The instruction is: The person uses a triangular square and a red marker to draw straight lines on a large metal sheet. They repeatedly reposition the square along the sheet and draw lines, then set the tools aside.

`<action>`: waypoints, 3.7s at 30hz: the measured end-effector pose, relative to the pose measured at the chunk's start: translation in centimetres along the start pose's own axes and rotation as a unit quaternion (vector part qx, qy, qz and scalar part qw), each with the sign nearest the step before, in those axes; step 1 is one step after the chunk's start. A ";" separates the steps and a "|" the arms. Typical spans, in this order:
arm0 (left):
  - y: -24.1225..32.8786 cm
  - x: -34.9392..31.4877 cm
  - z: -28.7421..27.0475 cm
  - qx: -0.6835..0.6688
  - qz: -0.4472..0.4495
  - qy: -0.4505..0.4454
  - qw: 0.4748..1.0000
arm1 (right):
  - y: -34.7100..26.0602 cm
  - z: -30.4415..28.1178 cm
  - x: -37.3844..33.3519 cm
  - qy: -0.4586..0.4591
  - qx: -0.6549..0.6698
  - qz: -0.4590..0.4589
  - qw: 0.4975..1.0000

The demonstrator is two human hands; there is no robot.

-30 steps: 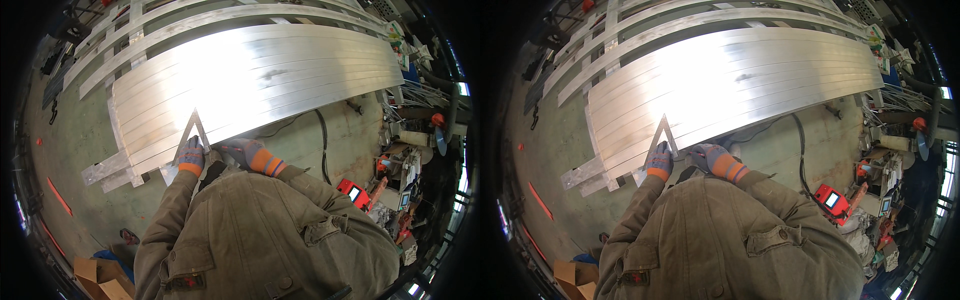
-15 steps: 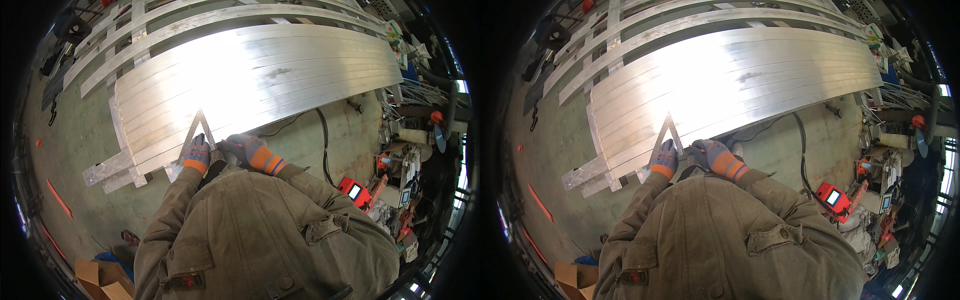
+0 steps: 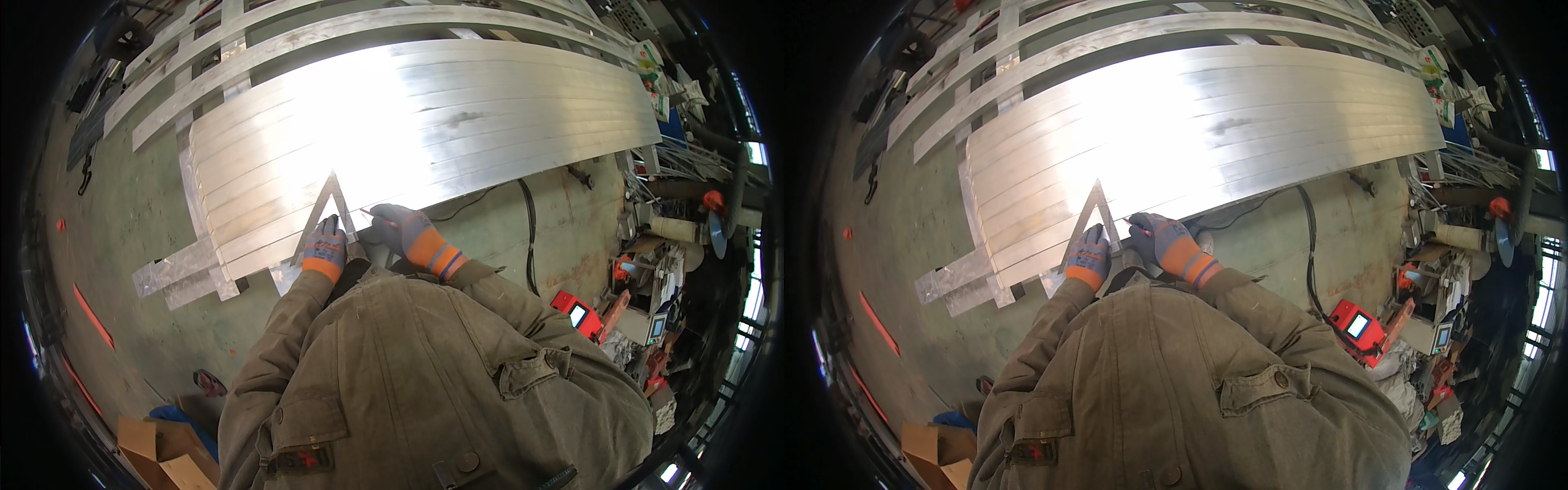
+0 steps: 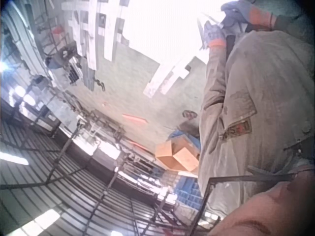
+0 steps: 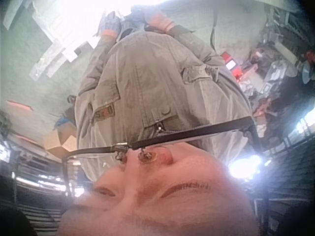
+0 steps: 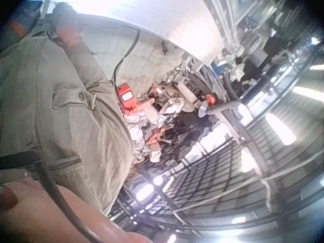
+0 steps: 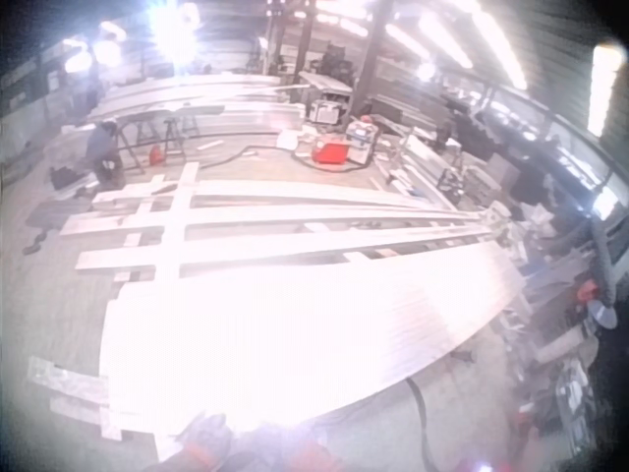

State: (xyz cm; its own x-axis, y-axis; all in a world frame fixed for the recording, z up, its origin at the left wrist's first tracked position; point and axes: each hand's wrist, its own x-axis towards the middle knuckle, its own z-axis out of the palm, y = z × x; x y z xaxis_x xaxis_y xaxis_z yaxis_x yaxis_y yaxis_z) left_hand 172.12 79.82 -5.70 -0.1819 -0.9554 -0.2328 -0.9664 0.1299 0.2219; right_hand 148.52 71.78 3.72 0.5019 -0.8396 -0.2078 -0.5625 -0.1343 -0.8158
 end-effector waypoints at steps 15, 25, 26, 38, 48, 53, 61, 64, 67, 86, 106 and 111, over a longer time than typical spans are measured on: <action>0.3 0.2 -0.7 0.010 0.010 -0.016 1.000 | 0.9 1.8 3.7 0.042 -0.007 -0.052 0.998; 0.1 0.2 0.3 0.004 0.010 0.006 1.000 | 1.7 4.4 7.8 0.026 -0.109 -0.120 0.986; 0.0 0.2 0.4 0.003 0.009 0.010 1.000 | 1.8 4.6 8.0 0.023 -0.114 -0.115 0.987; -0.1 0.1 0.5 -0.001 0.021 0.024 0.999 | 2.8 5.6 8.4 0.012 -0.139 -0.106 0.985; 0.1 0.0 -0.1 0.019 0.028 0.022 0.999 | 0.2 4.5 7.5 -0.056 -0.185 -0.070 0.979; 0.3 0.4 -0.3 0.059 0.022 -0.013 0.998 | -0.5 4.3 3.7 -0.065 -0.174 -0.058 0.981; 0.0 0.6 0.1 0.044 0.004 -0.030 0.999 | -0.6 3.5 -5.3 -0.104 -0.095 0.035 0.989; -0.5 -0.3 0.4 0.034 0.004 0.001 0.999 | -0.3 3.9 -5.8 -0.061 -0.066 0.032 0.995; -1.6 -1.7 0.1 -0.006 -0.048 -0.009 0.999 | 0.0 3.8 -6.1 -0.056 -0.078 0.039 0.995; -5.5 -4.3 -1.8 -0.003 -0.041 -0.031 0.999 | 1.1 5.2 -5.1 -0.016 -0.022 -0.020 0.999; -5.5 -4.1 -1.1 0.020 -0.045 -0.031 0.998 | -0.2 3.8 -3.8 0.003 -0.061 -0.005 0.998; -5.7 -3.8 -0.9 0.050 -0.007 -0.011 0.999 | -1.3 4.5 -1.9 0.083 -0.022 -0.054 0.995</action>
State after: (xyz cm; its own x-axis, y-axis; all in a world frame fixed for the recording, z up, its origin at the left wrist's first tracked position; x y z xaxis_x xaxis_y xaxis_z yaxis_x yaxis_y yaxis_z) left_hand 178.47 82.54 -5.26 -0.1713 -0.9513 -0.2563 -0.9820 0.1438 0.1226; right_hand 151.27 75.96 2.73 0.4477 -0.8939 -0.0246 -0.5405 -0.2485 -0.8038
